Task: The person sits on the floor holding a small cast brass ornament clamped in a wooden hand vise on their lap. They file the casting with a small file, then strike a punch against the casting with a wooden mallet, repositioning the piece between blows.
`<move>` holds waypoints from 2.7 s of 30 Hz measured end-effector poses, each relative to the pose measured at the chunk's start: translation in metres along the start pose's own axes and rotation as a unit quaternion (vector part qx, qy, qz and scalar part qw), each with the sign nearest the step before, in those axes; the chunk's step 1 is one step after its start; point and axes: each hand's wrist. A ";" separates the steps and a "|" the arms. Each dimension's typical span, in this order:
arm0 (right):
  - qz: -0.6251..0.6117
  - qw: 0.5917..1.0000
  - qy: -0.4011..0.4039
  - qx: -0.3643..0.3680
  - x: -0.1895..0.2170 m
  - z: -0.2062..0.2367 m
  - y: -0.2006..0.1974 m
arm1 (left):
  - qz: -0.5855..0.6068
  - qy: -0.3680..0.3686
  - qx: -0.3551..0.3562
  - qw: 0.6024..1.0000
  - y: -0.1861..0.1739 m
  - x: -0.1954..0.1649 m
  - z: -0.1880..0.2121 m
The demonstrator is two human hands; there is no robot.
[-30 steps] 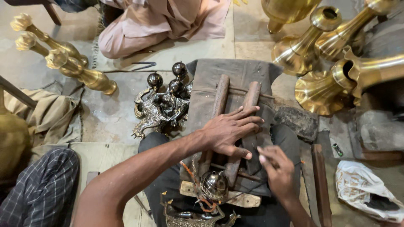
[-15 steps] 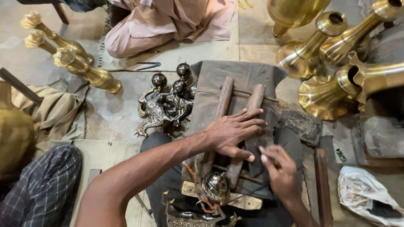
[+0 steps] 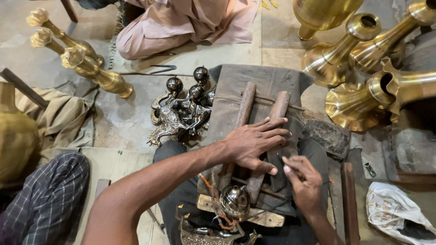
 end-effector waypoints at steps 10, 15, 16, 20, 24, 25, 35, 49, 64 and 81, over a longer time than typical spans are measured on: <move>-0.006 1.000 0.026 0.013 0.006 0.035 -0.008 | 0.002 -0.007 0.011 1.000 0.003 0.005 -0.001; -0.062 0.998 -0.012 -0.012 0.008 -0.008 0.001 | 0.001 -0.011 0.009 1.000 0.005 0.002 0.000; -0.036 0.999 -0.010 -0.001 0.009 -0.007 0.001 | -0.001 -0.013 0.012 1.000 0.005 0.001 0.000; 0.029 0.997 0.067 0.011 0.007 0.035 -0.010 | -0.007 -0.014 0.019 1.000 0.005 0.003 -0.003; -0.018 0.999 0.011 0.025 -0.005 0.042 -0.011 | -0.004 -0.009 0.014 1.000 0.004 0.004 -0.001; -0.008 1.000 -0.015 0.021 -0.006 0.033 -0.010 | -0.002 -0.009 0.012 1.000 0.004 0.003 0.000; 0.012 1.000 -0.004 0.003 0.022 0.036 -0.014 | 0.026 -0.005 0.007 1.000 0.001 -0.004 -0.005; 0.042 0.999 0.023 0.023 0.020 0.034 -0.014 | 0.016 -0.015 0.025 0.999 0.003 -0.001 -0.011; 0.035 0.998 0.045 0.014 0.024 0.026 -0.015 | 0.041 -0.017 0.032 0.999 -0.004 -0.002 -0.010; 0.004 1.000 0.015 -0.010 0.019 -0.003 -0.003 | 0.045 -0.015 0.015 0.999 -0.003 0.003 -0.011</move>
Point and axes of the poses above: each hand's wrist, its own z-axis away from the middle knuckle, its own y-axis out of the palm, x = y × z, and after that the axes turned 10 degrees about -y, right-handed
